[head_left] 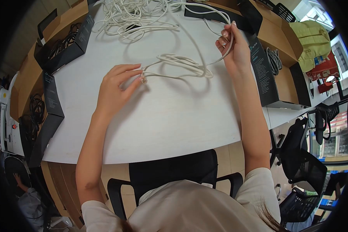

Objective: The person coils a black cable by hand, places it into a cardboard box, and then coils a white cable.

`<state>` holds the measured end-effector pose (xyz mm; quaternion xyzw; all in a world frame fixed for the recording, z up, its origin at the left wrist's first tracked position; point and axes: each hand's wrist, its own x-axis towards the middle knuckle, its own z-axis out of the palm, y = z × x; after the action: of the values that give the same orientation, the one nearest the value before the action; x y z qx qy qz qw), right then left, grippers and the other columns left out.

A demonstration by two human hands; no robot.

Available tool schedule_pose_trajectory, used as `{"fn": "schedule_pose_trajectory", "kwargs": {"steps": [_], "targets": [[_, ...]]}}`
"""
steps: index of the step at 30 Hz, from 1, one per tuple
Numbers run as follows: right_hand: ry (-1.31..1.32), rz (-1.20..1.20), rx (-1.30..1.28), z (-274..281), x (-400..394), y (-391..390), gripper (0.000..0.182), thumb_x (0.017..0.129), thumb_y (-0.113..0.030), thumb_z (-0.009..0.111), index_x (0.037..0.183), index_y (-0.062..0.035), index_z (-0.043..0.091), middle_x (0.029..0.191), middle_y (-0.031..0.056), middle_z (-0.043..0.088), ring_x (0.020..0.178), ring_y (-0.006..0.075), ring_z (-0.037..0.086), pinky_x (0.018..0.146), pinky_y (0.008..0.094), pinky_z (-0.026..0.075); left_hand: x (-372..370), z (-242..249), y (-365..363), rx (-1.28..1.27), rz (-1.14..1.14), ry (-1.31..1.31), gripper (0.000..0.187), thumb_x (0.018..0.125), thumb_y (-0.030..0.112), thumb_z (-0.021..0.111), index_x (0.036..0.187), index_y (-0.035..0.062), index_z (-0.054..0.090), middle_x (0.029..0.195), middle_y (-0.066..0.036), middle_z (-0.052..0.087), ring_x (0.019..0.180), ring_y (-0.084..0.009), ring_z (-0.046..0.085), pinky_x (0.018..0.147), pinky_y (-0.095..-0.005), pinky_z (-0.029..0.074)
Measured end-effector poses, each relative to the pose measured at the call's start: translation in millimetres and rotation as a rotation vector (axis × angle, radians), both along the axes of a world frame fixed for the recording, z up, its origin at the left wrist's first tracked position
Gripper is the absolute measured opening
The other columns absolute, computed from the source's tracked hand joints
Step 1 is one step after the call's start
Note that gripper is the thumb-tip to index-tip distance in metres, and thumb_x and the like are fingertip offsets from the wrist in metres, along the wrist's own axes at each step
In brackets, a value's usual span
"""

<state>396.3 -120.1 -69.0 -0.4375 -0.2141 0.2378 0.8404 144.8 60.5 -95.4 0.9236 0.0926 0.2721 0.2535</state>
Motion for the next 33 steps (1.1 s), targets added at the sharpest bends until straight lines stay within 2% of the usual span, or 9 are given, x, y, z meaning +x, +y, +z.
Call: {"fn": "schedule_pose_trajectory", "kwargs": {"steps": [2, 5, 8, 11, 16, 22, 25, 28, 33], "targets": [[-0.058, 0.070, -0.032, 5, -10, 3, 0.029, 0.094, -0.029, 0.049, 0.083, -0.0049, 0.061, 0.065, -0.0018, 0.054, 0.058, 0.0070, 0.047, 0.064, 0.0233, 0.043, -2, 2, 3, 0.298, 0.051, -0.038, 0.018, 0.077, 0.005, 0.064, 0.094, 0.0087, 0.069, 0.110, -0.005, 0.063, 0.110, -0.0250, 0.055, 0.099, -0.0380, 0.037], [-0.193, 0.157, -0.061, 12, -30, 6, 0.031, 0.094, -0.029, 0.049, 0.084, -0.0034, 0.062, 0.064, -0.0016, 0.054, 0.059, 0.0071, 0.048, 0.063, 0.0221, 0.043, 0, 3, 0, 0.276, 0.067, -0.149, 0.020, 0.074, 0.001, 0.063, 0.091, 0.0102, 0.069, 0.111, -0.003, 0.062, 0.110, -0.0247, 0.054, 0.102, -0.0422, 0.032], [-0.275, 0.216, -0.077, 18, -46, 6, 0.032, 0.094, -0.029, 0.049, 0.084, -0.0017, 0.063, 0.064, -0.0012, 0.055, 0.060, 0.0074, 0.049, 0.061, 0.0215, 0.042, -1, 8, -6, 0.436, 0.039, -0.158, 0.027, 0.070, 0.000, 0.064, 0.093, 0.0121, 0.067, 0.106, -0.002, 0.063, 0.112, -0.0231, 0.053, 0.102, -0.0452, 0.031], [-0.291, 0.315, -0.044, 21, -58, 5, 0.033, 0.095, -0.030, 0.047, 0.086, -0.0021, 0.062, 0.065, -0.0005, 0.056, 0.062, 0.0076, 0.050, 0.059, 0.0214, 0.041, -1, 7, -9, 0.298, -0.173, -0.058, 0.033, 0.066, 0.000, 0.065, 0.096, 0.0137, 0.066, 0.105, -0.001, 0.063, 0.113, -0.0225, 0.052, 0.103, -0.0466, 0.029], [-0.174, 0.505, 0.096, 17, -70, 8, 0.031, 0.096, -0.034, 0.045, 0.091, -0.0052, 0.057, 0.072, 0.0002, 0.055, 0.061, 0.0080, 0.049, 0.065, 0.0236, 0.043, 5, 3, -26, 0.145, -0.234, -0.008, 0.042, 0.061, 0.026, 0.080, 0.098, 0.0147, 0.065, 0.131, -0.009, 0.046, 0.127, -0.0301, 0.036, 0.106, -0.0491, 0.024], [-0.106, 0.502, 0.089, 16, -81, 11, 0.030, 0.096, -0.034, 0.044, 0.093, -0.0063, 0.054, 0.078, 0.0018, 0.053, 0.061, 0.0094, 0.046, 0.072, 0.0270, 0.044, 12, -11, -23, -0.013, -0.234, -0.165, 0.019, 0.080, 0.024, 0.066, 0.092, 0.0098, 0.065, 0.137, -0.012, 0.040, 0.129, -0.0291, 0.035, 0.105, -0.0464, 0.026], [-0.099, 0.408, 0.162, 17, -72, 10, 0.029, 0.097, -0.032, 0.043, 0.092, -0.0060, 0.054, 0.078, 0.0018, 0.053, 0.062, 0.0097, 0.046, 0.072, 0.0268, 0.044, 8, -7, -17, -0.276, -0.178, -0.271, 0.019, 0.091, 0.021, 0.053, 0.088, 0.0046, 0.061, 0.131, -0.015, 0.047, 0.124, -0.0261, 0.041, 0.104, -0.0419, 0.028], [-0.175, 0.302, 0.182, 23, -52, 3, 0.028, 0.097, -0.030, 0.043, 0.092, -0.0054, 0.055, 0.078, 0.0015, 0.053, 0.062, 0.0100, 0.046, 0.071, 0.0264, 0.043, 6, -10, -6, -0.640, -0.171, -0.357, 0.021, 0.093, 0.018, 0.051, 0.091, -0.0007, 0.059, 0.109, -0.012, 0.061, 0.103, -0.0194, 0.056, 0.094, -0.0327, 0.039], [-0.263, 0.215, 0.032, 23, -50, 2, 0.033, 0.096, -0.031, 0.046, 0.091, -0.0019, 0.061, 0.074, 0.0028, 0.056, 0.065, 0.0099, 0.049, 0.065, 0.0250, 0.042, 6, -12, -4, -0.652, -0.009, -0.274, 0.021, 0.095, 0.017, 0.047, 0.092, -0.0014, 0.057, 0.091, -0.010, 0.065, 0.081, -0.0133, 0.060, 0.075, -0.0267, 0.047]]}}
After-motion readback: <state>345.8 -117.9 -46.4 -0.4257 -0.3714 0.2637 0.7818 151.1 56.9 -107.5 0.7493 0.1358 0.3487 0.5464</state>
